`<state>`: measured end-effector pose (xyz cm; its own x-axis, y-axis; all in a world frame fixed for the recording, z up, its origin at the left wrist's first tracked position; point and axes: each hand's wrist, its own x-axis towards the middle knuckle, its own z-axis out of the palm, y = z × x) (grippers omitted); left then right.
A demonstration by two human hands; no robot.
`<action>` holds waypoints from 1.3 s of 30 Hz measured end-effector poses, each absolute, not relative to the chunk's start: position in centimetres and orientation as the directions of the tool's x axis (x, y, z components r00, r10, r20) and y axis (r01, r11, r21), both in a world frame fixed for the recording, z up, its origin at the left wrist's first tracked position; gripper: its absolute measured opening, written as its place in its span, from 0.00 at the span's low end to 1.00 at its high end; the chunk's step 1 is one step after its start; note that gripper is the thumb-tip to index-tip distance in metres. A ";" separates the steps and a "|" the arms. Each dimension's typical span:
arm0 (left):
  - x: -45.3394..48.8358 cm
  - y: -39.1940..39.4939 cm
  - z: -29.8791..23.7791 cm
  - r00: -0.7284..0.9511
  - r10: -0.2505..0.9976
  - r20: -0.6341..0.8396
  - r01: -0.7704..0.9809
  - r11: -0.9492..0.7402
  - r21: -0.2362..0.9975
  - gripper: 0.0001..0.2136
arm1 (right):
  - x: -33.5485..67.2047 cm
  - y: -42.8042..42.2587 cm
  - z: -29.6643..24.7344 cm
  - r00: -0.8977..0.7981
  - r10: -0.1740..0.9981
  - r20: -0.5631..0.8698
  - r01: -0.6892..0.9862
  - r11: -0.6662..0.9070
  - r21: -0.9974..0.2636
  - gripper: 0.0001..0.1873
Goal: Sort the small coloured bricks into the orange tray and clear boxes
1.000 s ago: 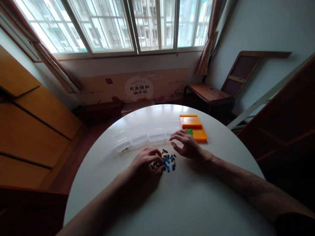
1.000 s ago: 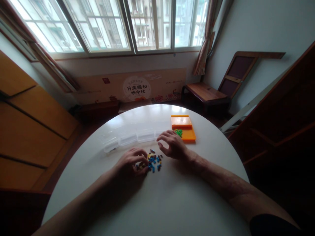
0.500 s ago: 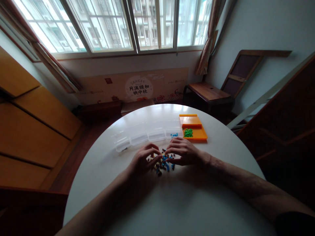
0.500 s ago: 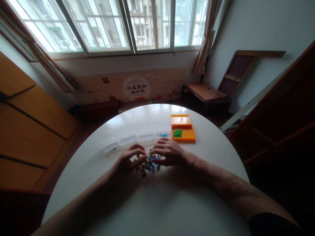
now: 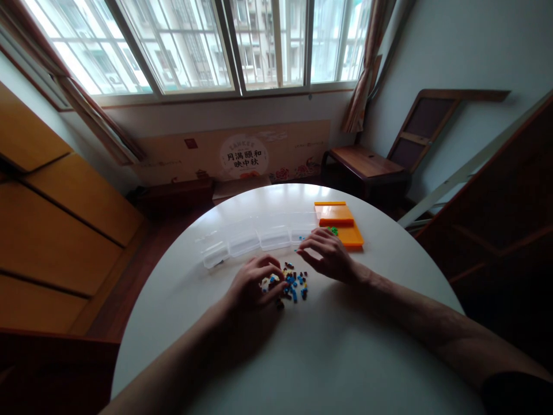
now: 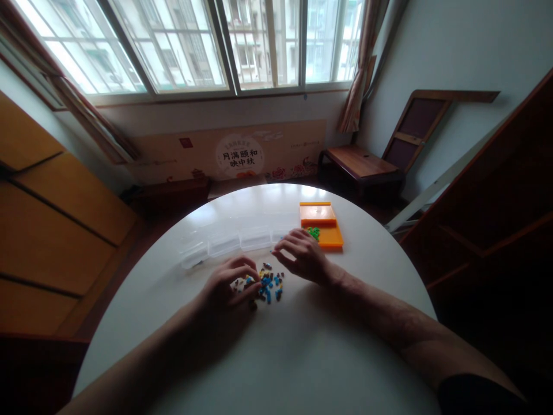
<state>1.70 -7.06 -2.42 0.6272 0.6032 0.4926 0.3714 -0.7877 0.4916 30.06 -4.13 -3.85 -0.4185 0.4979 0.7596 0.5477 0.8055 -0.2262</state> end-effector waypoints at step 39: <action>3.0 -7.5 -2.7 0.768 0.362 0.528 0.245 -0.928 0.279 0.05 | 30.7 -3.3 -4.4 -0.337 0.662 0.670 0.645 0.680 -0.348 0.03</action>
